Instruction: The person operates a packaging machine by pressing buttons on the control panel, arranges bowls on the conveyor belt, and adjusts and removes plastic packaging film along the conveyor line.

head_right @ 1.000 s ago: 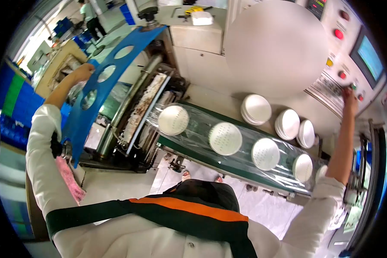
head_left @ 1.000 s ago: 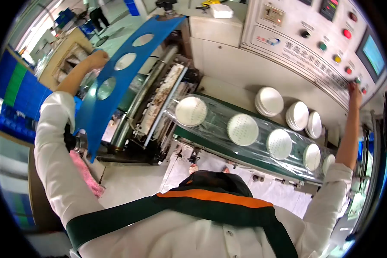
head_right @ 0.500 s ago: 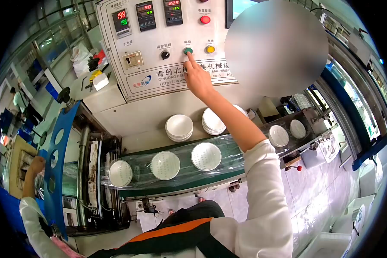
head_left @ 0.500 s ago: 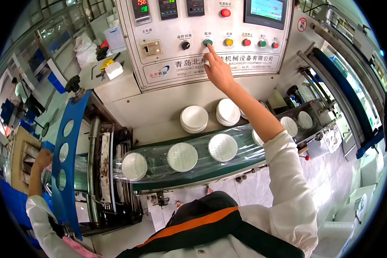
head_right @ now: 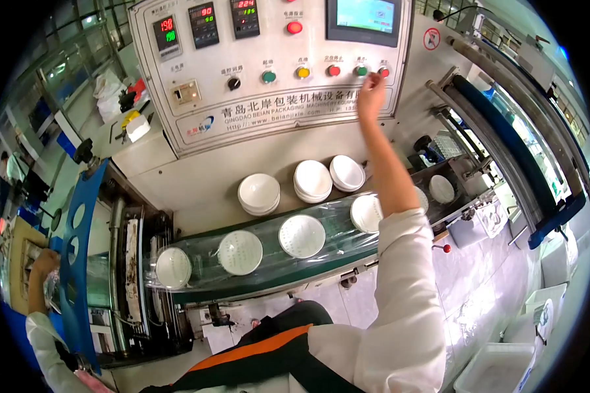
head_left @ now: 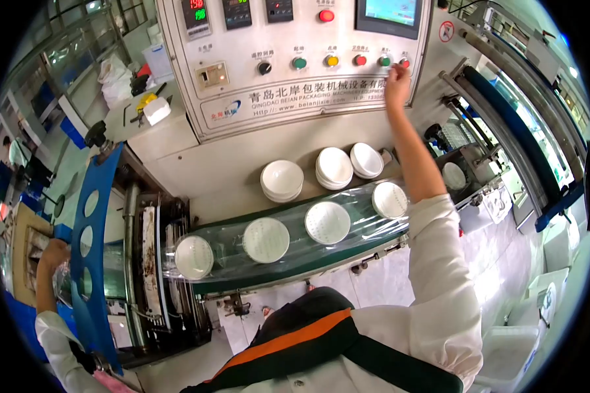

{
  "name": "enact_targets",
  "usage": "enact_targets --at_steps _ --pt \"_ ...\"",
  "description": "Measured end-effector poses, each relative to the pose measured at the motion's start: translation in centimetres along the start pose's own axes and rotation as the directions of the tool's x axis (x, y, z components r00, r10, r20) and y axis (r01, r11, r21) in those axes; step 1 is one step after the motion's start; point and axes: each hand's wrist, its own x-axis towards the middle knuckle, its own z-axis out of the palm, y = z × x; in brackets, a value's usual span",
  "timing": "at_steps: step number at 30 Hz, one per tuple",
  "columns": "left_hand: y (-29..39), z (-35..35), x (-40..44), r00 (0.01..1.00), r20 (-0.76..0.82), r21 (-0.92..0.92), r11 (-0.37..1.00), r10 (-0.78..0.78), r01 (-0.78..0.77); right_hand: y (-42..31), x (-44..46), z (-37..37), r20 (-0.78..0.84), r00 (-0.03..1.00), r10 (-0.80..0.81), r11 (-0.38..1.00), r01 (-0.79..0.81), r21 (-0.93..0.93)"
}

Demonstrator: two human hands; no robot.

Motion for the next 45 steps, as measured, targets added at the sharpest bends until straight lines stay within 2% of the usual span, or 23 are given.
enact_targets --at_steps 1,2,3,4,6,7,8,12,16,18,20,22,24,26,28,32,34,36,39,41,42,44,45 --pt "0.3 0.0 -0.2 0.999 0.041 -0.020 1.000 -0.007 0.008 1.0 0.9 -0.7 0.051 0.986 0.160 0.985 -0.156 -0.076" --pt "1.1 0.1 -0.3 0.995 0.073 -0.151 0.985 -0.075 0.085 3.8 2.2 -0.6 0.193 0.947 0.256 0.959 -0.275 0.075" --pt "1.3 0.0 -0.3 0.995 0.091 -0.069 0.996 -0.048 0.055 5.2 2.8 -0.4 0.285 0.914 0.290 0.929 -0.340 0.146" --pt "1.0 0.1 -0.2 0.991 0.114 -0.057 0.995 -0.075 0.082 4.8 3.3 -0.3 0.301 0.923 0.239 0.970 -0.238 -0.040" --pt "0.5 0.6 0.1 1.000 -0.002 -0.124 0.992 -0.025 0.025 5.0 4.2 0.2 0.428 0.862 0.271 0.918 -0.365 0.153" --pt "1.3 0.5 0.1 0.997 0.075 -0.103 0.995 0.016 -0.008 4.1 4.3 0.3 0.458 0.850 0.260 0.874 -0.409 0.263" --pt "2.0 0.3 -0.2 0.987 0.149 -0.090 0.995 0.060 -0.047 3.2 4.9 0.2 0.533 0.805 0.260 0.872 -0.432 0.228" --pt "-2.0 0.1 1.6 0.986 0.165 -0.226 0.973 -0.011 0.049 3.0 5.2 0.4 0.544 0.787 0.293 0.797 -0.515 0.315" --pt "-0.5 -0.5 -0.2 0.990 0.140 -0.613 0.785 -0.002 0.088 3.2 5.0 0.4 0.543 0.737 0.404 0.733 -0.615 0.289" --pt "-0.6 -0.4 0.2 0.991 0.130 -0.571 0.817 -0.010 0.083 3.7 5.2 0.3 0.560 0.739 0.376 0.737 -0.604 0.302" --pt "1.6 -1.0 -0.4 0.939 0.329 -0.605 0.786 0.102 0.127 7.0 6.7 0.8 0.615 0.720 0.322 0.754 -0.587 0.294" --pt "-1.1 -1.6 0.9 0.959 0.282 -0.442 0.892 0.037 0.095 7.7 7.0 1.1 0.591 0.730 0.344 0.780 -0.573 0.253" --pt "2.1 -0.9 -0.7 0.968 0.202 -0.353 0.910 -0.151 0.216 7.8 7.1 1.0 0.617 0.717 0.325 0.731 -0.604 0.317" --pt "-0.7 -0.3 1.2 0.995 -0.009 0.200 0.975 0.095 -0.091 9.0 7.6 1.2 0.614 0.722 0.319 0.738 -0.595 0.316" --pt "-2.1 0.5 2.2 0.917 -0.137 0.432 0.856 0.374 -0.285 9.8 7.9 1.4 0.629 0.715 0.305 0.746 -0.590 0.309" --pt "0.5 0.4 1.1 0.919 -0.190 0.528 0.825 0.345 -0.201 8.7 7.2 0.9 0.644 0.726 0.242 0.786 -0.536 0.309" --pt "1.0 0.3 1.1 0.969 -0.123 0.607 0.789 0.214 -0.098 8.6 7.1 0.9 0.643 0.733 0.223 0.798 -0.516 0.312" --pt "1.4 0.1 0.6 0.972 -0.108 0.658 0.748 0.210 -0.088 8.5 7.0 0.8 0.657 0.723 0.214 0.782 -0.529 0.328" --pt "1.0 -0.4 0.5 0.982 -0.005 0.471 0.866 0.191 -0.166 8.8 7.1 0.9 0.664 0.720 0.201 0.780 -0.528 0.337" --pt "1.4 -0.9 0.0 0.995 0.067 0.085 0.994 -0.073 0.067 9.8 7.6 1.1 0.664 0.719 0.205 0.790 -0.522 0.322" --pt "1.6 -1.2 -0.2 0.995 0.070 0.085 0.994 -0.075 0.069 10.2 7.8 1.2 0.662 0.720 0.209 0.800 -0.515 0.307" --pt "2.3 -1.8 -0.7 0.964 0.249 -0.152 0.980 -0.091 0.131 10.0 7.7 1.1 0.675 0.708 0.208 0.790 -0.528 0.311" --pt "2.4 -1.6 -1.3 0.967 0.219 -0.337 0.920 -0.130 0.200 9.8 7.7 1.1 0.686 0.698 0.206 0.779 -0.541 0.316"
